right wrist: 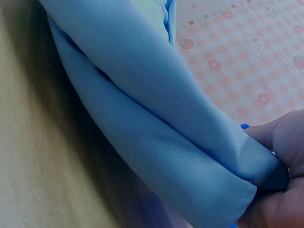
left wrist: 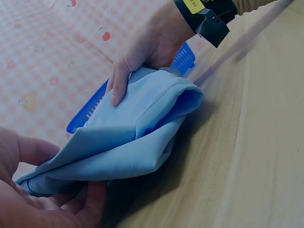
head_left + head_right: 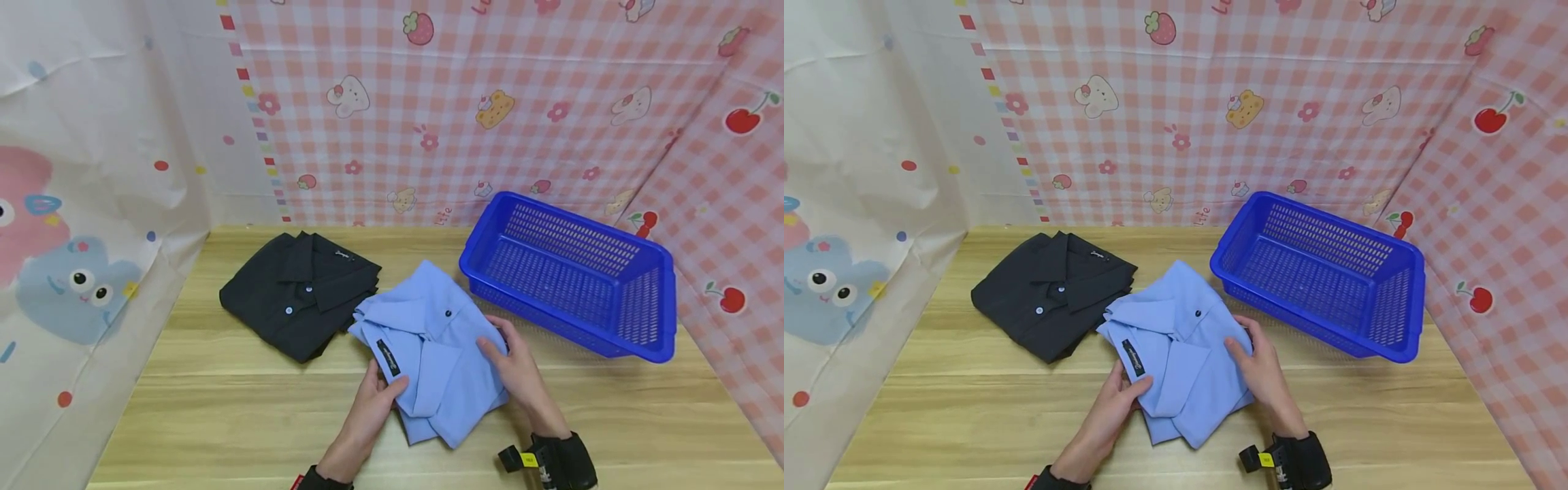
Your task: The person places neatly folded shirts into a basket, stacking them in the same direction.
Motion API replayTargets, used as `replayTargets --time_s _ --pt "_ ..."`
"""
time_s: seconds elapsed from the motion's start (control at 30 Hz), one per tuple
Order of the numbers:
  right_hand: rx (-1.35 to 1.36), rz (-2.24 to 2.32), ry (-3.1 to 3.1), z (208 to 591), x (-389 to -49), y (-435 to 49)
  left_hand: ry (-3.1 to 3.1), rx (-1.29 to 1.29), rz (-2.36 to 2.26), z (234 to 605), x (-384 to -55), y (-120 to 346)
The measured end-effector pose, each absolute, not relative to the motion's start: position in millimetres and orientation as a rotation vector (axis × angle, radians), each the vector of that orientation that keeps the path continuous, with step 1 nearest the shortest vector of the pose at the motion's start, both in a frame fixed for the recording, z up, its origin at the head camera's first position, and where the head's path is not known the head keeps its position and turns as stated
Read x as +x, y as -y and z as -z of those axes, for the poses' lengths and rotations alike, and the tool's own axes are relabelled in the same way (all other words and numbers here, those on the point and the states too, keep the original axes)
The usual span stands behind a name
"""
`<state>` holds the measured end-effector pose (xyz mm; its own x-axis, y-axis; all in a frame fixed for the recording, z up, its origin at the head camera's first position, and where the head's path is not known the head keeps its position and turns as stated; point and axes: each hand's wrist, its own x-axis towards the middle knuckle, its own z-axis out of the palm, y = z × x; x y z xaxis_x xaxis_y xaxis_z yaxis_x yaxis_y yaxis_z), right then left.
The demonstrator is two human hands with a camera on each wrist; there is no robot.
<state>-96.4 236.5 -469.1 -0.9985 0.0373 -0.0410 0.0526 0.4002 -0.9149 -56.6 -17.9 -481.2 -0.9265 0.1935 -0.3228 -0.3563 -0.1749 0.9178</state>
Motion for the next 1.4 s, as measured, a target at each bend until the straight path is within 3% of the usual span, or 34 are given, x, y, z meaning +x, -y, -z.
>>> replayTargets --time_s 1.4 --pt "0.030 1.929 -2.606 449.5 -89.4 -235.9 -1.825 -0.079 -2.244 451.5 -57.3 17.8"
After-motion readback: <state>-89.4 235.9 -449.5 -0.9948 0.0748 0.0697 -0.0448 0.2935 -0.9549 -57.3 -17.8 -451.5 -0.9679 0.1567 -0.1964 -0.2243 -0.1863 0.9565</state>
